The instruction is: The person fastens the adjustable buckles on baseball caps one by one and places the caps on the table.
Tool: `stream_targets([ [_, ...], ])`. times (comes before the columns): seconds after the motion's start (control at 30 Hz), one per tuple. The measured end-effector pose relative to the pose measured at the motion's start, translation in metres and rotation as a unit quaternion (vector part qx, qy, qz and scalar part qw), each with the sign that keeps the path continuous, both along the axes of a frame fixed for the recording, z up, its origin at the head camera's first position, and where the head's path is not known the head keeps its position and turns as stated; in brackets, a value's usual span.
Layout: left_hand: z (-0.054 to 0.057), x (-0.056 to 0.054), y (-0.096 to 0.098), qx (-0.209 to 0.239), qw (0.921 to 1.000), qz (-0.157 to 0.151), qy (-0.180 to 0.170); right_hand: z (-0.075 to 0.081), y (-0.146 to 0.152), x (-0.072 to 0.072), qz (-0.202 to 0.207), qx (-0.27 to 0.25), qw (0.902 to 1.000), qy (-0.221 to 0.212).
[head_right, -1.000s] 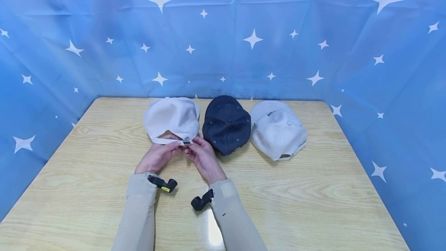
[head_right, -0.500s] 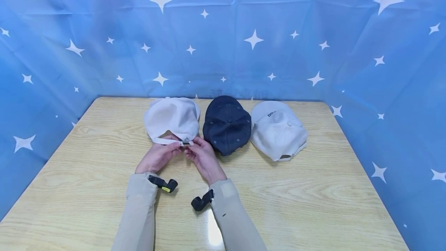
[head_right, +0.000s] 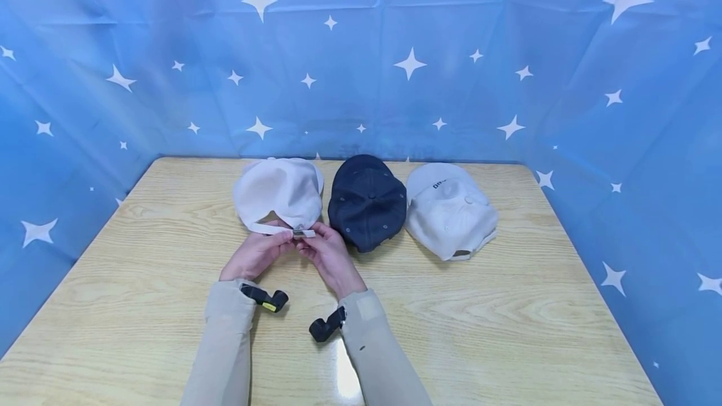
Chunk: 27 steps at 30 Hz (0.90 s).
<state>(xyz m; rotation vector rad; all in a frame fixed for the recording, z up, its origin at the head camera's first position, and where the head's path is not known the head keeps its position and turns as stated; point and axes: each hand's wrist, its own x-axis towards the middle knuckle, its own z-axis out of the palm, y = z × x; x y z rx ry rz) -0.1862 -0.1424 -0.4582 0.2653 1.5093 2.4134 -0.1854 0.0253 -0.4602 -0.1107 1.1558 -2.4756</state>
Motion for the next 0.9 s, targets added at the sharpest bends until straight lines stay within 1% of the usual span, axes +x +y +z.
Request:
stream_targets([
  [0.23,-0.0011,-0.0006,-0.0009,0.006,0.9998,0.007,0.016,-0.0011,0.001,-0.0007,0.0,-0.02,0.9998,0.002],
  [0.37,-0.0015,-0.001,-0.0018,0.009,0.9997,0.006,0.022,-0.0011,0.0014,-0.0005,0.001,-0.025,0.9997,0.005],
  [0.9,-0.0017,-0.0002,-0.0015,0.006,0.9998,0.008,0.016,-0.0013,0.0015,-0.0003,0.004,-0.023,0.9996,0.015],
])
